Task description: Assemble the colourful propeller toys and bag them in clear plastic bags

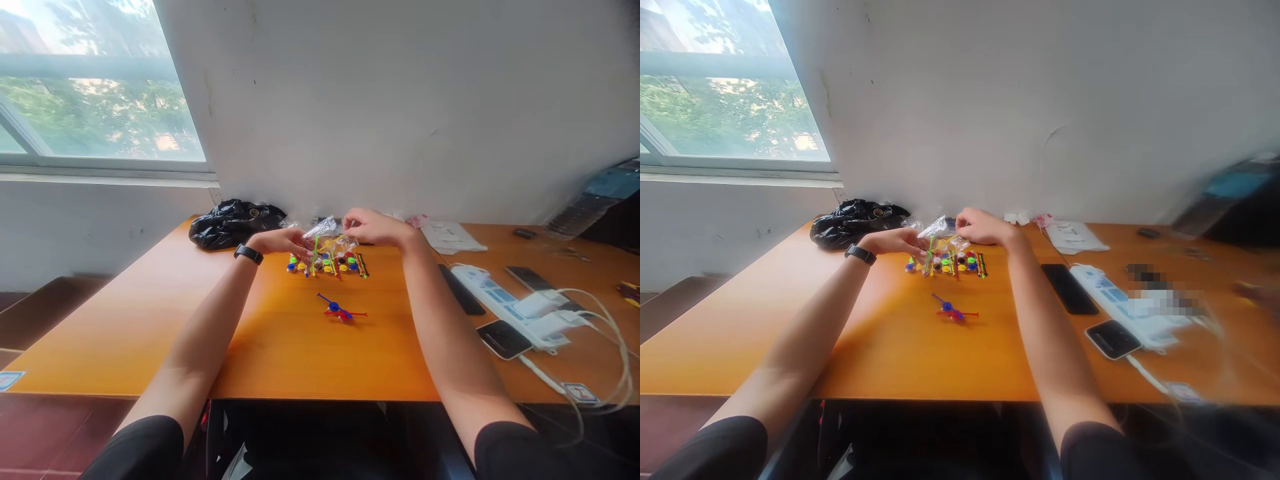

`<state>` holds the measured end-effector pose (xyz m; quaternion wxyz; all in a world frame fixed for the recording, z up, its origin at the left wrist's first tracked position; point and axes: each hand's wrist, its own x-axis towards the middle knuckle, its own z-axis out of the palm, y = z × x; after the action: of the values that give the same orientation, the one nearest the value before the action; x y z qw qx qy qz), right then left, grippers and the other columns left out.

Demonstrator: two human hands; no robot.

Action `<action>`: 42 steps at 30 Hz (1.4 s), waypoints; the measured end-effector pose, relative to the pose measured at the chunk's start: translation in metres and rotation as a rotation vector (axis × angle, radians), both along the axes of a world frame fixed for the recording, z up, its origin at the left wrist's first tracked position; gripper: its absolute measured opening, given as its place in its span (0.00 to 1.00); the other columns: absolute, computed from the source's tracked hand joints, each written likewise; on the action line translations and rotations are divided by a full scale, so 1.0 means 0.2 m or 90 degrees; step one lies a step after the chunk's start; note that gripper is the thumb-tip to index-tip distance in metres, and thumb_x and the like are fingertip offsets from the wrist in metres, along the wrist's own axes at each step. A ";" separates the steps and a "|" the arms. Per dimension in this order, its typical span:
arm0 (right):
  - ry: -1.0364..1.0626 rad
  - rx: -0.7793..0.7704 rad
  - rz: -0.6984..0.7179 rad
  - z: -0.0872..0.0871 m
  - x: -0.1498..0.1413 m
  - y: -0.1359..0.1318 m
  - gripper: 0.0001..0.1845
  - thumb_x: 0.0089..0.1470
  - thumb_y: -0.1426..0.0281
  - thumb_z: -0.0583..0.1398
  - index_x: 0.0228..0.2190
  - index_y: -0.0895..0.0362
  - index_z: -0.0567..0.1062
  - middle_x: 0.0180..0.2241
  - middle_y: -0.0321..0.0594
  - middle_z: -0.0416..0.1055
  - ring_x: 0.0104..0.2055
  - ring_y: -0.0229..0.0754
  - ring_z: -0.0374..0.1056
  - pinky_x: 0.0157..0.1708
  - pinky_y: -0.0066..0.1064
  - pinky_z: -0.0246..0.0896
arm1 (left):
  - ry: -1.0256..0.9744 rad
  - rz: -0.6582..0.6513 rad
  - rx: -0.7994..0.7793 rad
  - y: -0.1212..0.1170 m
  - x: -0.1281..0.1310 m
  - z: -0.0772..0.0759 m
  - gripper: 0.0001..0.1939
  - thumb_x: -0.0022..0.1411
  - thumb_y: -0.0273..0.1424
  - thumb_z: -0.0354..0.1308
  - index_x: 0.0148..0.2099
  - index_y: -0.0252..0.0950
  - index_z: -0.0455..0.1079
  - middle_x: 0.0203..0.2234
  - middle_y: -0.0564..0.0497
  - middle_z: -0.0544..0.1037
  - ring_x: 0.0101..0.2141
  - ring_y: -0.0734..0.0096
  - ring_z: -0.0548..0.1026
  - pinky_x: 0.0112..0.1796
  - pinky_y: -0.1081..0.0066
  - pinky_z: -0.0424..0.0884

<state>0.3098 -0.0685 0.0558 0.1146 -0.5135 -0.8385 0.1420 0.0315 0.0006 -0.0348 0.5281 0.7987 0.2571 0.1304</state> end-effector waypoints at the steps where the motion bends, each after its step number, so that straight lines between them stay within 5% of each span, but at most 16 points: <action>1: -0.007 0.000 0.021 0.00 0.00 0.00 0.03 0.53 0.74 0.61 0.30 0.57 0.76 0.35 0.41 0.77 0.36 0.42 0.68 0.35 0.29 0.57 | -0.009 0.001 -0.003 0.00 0.00 0.00 0.22 0.58 0.44 0.76 0.47 0.32 0.82 0.41 0.42 0.86 0.40 0.61 0.85 0.44 0.67 0.80; 9: -0.052 -0.003 0.094 -0.06 -0.02 0.03 0.02 0.54 0.73 0.64 0.32 0.57 0.79 0.47 0.46 0.75 0.41 0.43 0.71 0.38 0.28 0.62 | -0.013 -0.019 0.014 0.00 0.00 -0.01 0.19 0.61 0.42 0.75 0.46 0.33 0.82 0.41 0.42 0.86 0.38 0.64 0.85 0.42 0.70 0.79; 19: 0.011 -0.030 0.055 -0.07 -0.04 0.03 0.07 0.54 0.73 0.67 0.37 0.58 0.83 0.43 0.46 0.80 0.40 0.44 0.73 0.38 0.28 0.63 | -0.010 -0.032 0.032 -0.01 0.01 0.01 0.19 0.62 0.42 0.73 0.48 0.33 0.83 0.40 0.42 0.86 0.38 0.62 0.85 0.41 0.69 0.79; 28: 0.276 0.127 0.124 -0.02 -0.07 -0.02 0.11 0.59 0.68 0.61 0.39 0.57 0.82 0.45 0.45 0.79 0.44 0.45 0.73 0.46 0.32 0.66 | 0.015 -0.125 -0.040 -0.10 0.05 0.09 0.22 0.61 0.43 0.74 0.50 0.33 0.81 0.44 0.38 0.85 0.35 0.64 0.83 0.36 0.71 0.78; 34: 0.249 0.223 -0.004 0.09 -0.10 -0.18 0.19 0.63 0.57 0.63 0.48 0.56 0.75 0.48 0.46 0.75 0.44 0.45 0.69 0.41 0.32 0.63 | -0.031 -0.016 -0.030 -0.08 0.02 0.08 0.23 0.59 0.42 0.76 0.50 0.32 0.80 0.42 0.39 0.86 0.40 0.61 0.84 0.41 0.68 0.79; 38: 0.130 0.113 0.079 0.14 -0.10 -0.26 0.16 0.64 0.56 0.61 0.40 0.56 0.78 0.38 0.43 0.76 0.37 0.43 0.68 0.35 0.32 0.59 | -0.099 0.058 -0.036 -0.06 -0.03 0.06 0.26 0.61 0.41 0.75 0.56 0.32 0.77 0.48 0.38 0.85 0.45 0.61 0.84 0.46 0.67 0.78; 42: -0.100 -0.147 0.236 0.00 -0.20 -0.21 0.14 0.56 0.58 0.67 0.39 0.55 0.81 0.36 0.40 0.79 0.34 0.41 0.71 0.30 0.29 0.58 | -0.157 0.120 -0.054 -0.05 -0.04 0.05 0.27 0.59 0.40 0.76 0.54 0.31 0.77 0.48 0.38 0.84 0.47 0.61 0.83 0.51 0.64 0.77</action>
<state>0.2707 -0.1111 0.0562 -0.0387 -0.3697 -0.9031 0.2150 0.0235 -0.0093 -0.0246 0.5744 0.7259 0.2696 0.2654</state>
